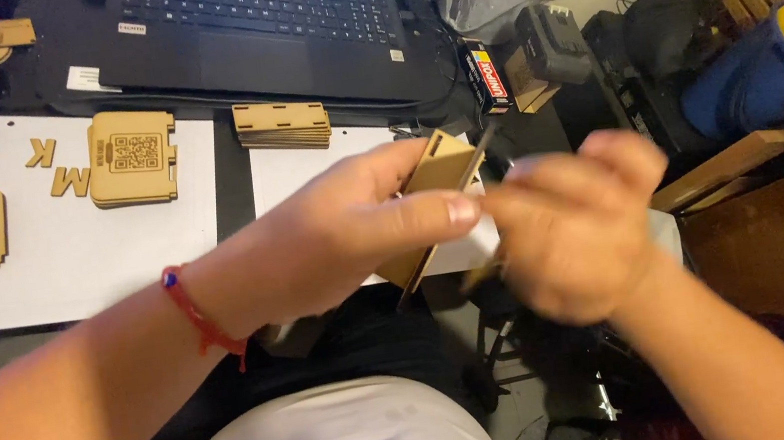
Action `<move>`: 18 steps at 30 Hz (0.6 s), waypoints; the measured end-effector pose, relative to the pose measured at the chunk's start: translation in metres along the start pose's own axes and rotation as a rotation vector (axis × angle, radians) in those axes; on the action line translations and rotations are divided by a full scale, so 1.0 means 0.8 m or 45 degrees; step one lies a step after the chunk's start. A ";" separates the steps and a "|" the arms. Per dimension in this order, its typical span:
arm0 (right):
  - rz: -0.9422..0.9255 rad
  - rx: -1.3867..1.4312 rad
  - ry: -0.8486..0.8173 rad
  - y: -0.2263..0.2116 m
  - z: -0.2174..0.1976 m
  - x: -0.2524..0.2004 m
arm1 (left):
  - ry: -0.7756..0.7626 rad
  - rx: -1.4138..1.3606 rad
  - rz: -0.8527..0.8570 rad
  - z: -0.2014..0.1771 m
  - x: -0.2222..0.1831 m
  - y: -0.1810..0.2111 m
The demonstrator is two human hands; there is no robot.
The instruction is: Assembling small wooden boxes from laser-cut components using glue and an applicator.
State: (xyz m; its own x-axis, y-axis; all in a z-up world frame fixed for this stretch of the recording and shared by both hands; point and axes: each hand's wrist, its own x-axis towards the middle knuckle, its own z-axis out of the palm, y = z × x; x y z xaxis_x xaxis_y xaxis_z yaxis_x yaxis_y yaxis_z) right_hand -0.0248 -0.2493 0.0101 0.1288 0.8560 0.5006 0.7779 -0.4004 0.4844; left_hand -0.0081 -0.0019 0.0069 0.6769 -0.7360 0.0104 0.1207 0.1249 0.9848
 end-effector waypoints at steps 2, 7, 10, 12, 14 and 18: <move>0.018 -0.046 0.044 0.013 -0.001 -0.001 | 0.003 0.010 0.017 0.001 0.000 0.001; 0.027 0.069 0.056 -0.042 0.009 -0.007 | 0.027 -0.001 0.025 0.004 -0.002 0.003; -0.042 0.109 0.025 -0.043 0.003 0.010 | 0.100 0.155 -0.108 0.009 -0.005 0.013; 0.004 0.038 0.052 -0.012 0.006 -0.006 | 0.060 0.149 0.024 0.005 -0.002 0.003; 0.048 -0.036 0.078 -0.002 0.007 -0.018 | 0.021 0.143 0.159 0.006 0.000 -0.001; -0.033 0.087 0.085 -0.041 0.005 0.008 | 0.083 0.140 0.040 0.008 -0.002 0.008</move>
State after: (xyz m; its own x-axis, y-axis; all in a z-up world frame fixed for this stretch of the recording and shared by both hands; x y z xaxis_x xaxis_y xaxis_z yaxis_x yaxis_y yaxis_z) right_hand -0.0468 -0.2291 -0.0056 0.0687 0.8412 0.5364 0.8208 -0.3533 0.4489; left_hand -0.0127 -0.0041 0.0143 0.7251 -0.6879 0.0336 0.0209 0.0707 0.9973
